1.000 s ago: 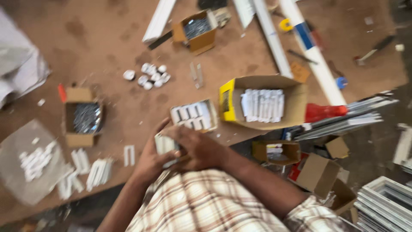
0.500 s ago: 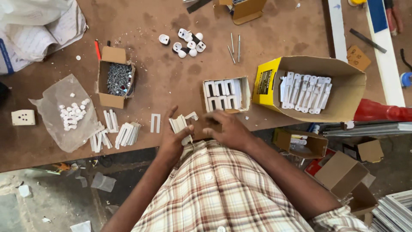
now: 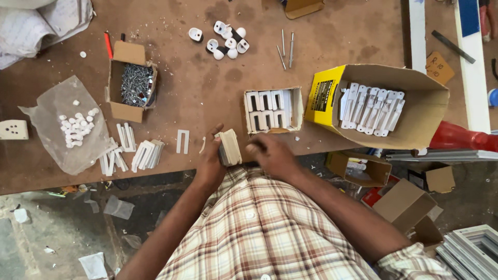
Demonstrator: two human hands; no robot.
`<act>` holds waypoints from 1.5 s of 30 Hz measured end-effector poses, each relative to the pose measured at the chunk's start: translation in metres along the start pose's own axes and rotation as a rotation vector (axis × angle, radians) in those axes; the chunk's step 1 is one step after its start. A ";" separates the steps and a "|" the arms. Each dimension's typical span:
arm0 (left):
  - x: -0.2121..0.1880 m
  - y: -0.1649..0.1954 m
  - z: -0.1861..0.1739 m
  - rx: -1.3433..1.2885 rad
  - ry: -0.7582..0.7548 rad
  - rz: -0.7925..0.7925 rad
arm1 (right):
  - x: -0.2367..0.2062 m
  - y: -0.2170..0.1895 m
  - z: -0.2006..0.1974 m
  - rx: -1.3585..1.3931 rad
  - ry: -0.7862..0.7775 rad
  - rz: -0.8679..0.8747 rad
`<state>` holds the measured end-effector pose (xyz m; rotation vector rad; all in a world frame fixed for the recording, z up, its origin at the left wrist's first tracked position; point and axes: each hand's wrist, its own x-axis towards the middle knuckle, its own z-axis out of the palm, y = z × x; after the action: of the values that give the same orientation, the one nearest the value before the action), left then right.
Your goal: The person picks white plastic hinge components one at a time from a yellow box and from the workbench, aligns them, and places them into a small cardboard box on the table, gradually filling it. They occasionally gather loose pieces from the bench and stack them before boxing them.
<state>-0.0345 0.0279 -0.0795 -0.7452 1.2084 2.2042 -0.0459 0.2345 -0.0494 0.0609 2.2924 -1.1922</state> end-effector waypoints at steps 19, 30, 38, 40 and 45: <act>-0.006 -0.002 -0.014 -0.059 0.033 0.106 | 0.010 0.070 -0.015 -0.421 0.360 -0.358; -0.008 -0.010 -0.031 -0.112 0.033 0.101 | 0.015 0.061 -0.029 -0.159 0.283 -0.189; -0.011 -0.008 -0.025 -0.079 0.031 0.119 | 0.025 0.070 -0.025 -0.176 0.275 -0.369; -0.012 -0.005 -0.027 -0.083 0.042 0.112 | 0.030 0.070 -0.020 -0.110 0.325 -0.343; -0.019 -0.004 -0.026 -0.056 0.090 0.065 | 0.054 0.066 -0.019 -0.021 0.447 -0.201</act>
<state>-0.0131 0.0037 -0.0808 -0.8465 1.2353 2.2876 -0.0819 0.2782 -0.1164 0.0999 2.7521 -1.3652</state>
